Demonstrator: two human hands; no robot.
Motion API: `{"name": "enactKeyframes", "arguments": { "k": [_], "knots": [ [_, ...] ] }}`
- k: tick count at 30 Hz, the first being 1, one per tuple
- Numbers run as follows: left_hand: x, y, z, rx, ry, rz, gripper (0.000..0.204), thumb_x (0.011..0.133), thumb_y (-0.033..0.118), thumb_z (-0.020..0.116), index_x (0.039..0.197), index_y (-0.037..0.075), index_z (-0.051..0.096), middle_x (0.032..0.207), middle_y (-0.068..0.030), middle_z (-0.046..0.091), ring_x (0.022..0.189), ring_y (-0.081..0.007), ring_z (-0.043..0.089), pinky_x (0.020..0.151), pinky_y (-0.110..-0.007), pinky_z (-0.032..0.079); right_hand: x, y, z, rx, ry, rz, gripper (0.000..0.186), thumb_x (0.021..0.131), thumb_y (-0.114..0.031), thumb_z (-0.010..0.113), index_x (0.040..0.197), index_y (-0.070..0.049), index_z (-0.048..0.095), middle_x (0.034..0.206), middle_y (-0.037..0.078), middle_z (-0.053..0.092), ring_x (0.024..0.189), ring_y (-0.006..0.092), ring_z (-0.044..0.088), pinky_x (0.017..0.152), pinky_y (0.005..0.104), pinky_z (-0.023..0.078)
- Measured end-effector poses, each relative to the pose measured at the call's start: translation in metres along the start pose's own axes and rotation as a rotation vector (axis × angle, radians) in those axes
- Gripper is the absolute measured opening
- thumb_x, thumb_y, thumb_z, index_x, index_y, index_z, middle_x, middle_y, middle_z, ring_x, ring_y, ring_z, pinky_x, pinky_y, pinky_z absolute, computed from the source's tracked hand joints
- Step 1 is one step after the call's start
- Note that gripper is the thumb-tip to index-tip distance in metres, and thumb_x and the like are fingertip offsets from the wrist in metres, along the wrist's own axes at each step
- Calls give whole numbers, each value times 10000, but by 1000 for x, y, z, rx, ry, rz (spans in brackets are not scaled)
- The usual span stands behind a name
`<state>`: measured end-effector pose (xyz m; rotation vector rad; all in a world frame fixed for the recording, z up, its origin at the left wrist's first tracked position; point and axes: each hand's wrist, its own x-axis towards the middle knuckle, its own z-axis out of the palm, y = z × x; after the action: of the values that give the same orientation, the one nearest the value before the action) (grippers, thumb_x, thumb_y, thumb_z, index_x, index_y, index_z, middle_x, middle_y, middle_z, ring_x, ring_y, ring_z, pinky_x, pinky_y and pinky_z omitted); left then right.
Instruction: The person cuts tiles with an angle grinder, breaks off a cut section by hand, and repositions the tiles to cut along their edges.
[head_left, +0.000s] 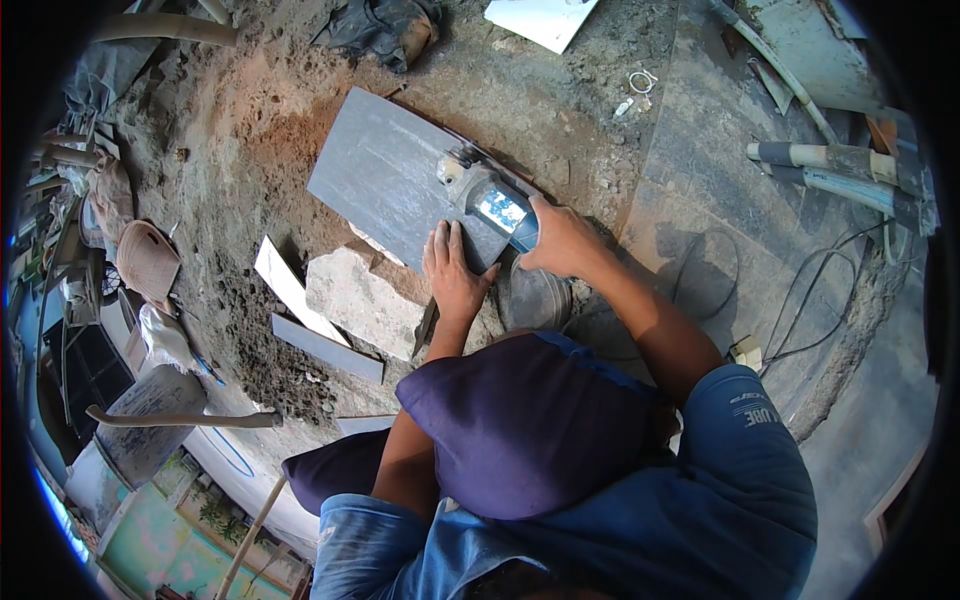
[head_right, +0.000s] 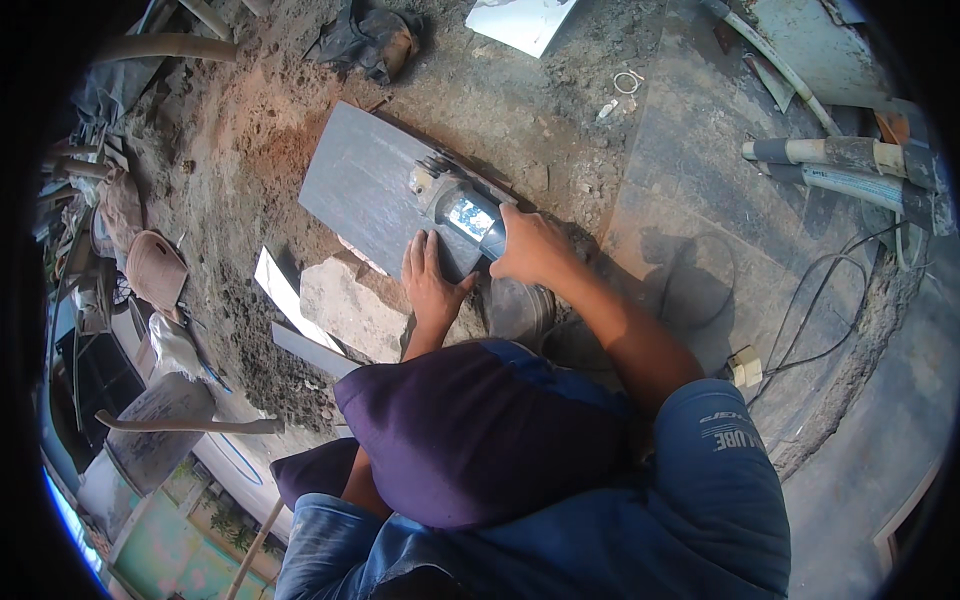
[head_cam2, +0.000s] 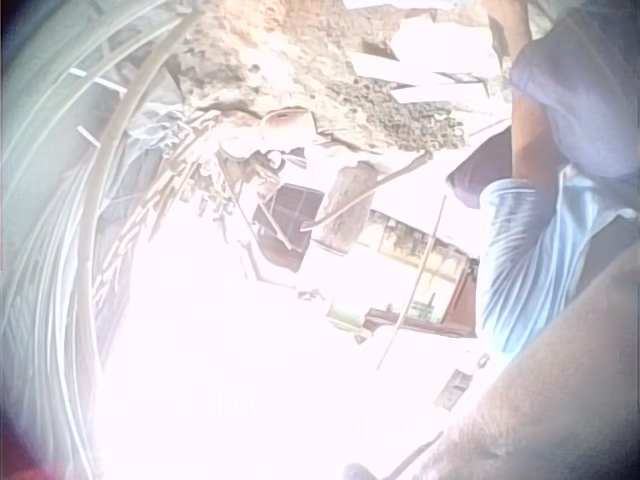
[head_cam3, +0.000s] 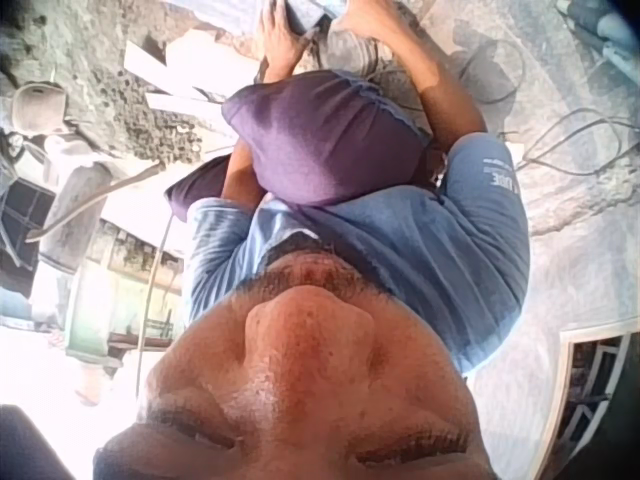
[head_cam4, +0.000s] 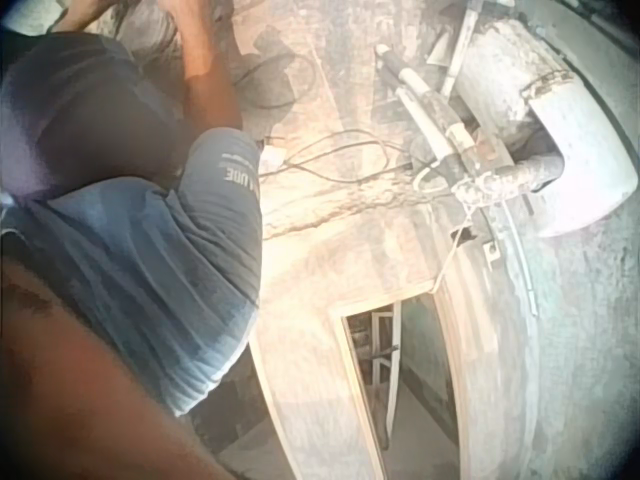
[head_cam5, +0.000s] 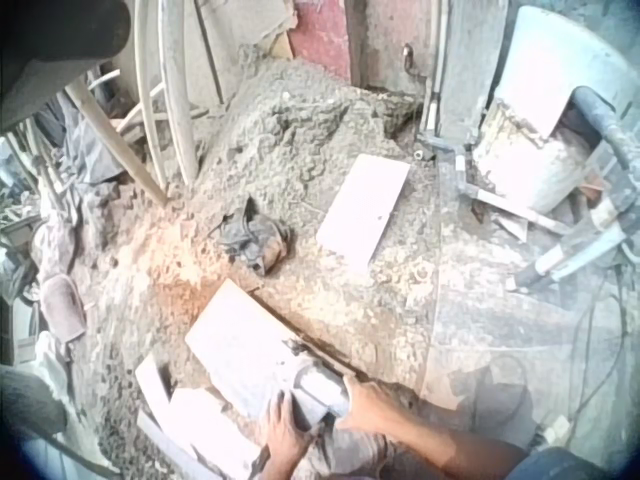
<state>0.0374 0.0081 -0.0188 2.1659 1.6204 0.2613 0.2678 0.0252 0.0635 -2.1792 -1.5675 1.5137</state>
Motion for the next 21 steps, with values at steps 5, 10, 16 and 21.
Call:
{"name": "enactKeyframes", "arguments": {
  "k": [5,10,16,21],
  "knots": [
    [0,2,0,5,7,5,1054,622,280,945,1518,68,433,1568,-197,425,1453,-423,377,1196,-545,305,-2,8,5,4,4,6,851,653,-273,817,1384,12,487,1177,313,681,1128,463,662,950,512,538],
    [0,2,-1,4,3,-4,1047,624,286,943,1516,67,440,1570,-191,425,1453,-421,377,1196,-543,304,-9,5,0,-3,-6,21,819,667,-274,820,1359,5,483,1170,304,683,1132,468,659,965,514,537],
    [0,2,0,4,-5,-8,1043,624,294,941,1513,66,446,1572,-191,423,1455,-421,373,1199,-538,303,-11,11,2,-4,-35,34,773,684,-282,830,1323,-15,487,1179,296,681,1148,468,655,979,525,535],
    [-1,0,2,6,12,5,1043,623,303,942,1512,67,450,1571,-193,426,1457,-422,370,1201,-537,300,-15,15,3,-2,-28,35,739,690,-278,831,1293,-19,491,1162,299,683,1143,470,657,969,536,534]
  ]
}}
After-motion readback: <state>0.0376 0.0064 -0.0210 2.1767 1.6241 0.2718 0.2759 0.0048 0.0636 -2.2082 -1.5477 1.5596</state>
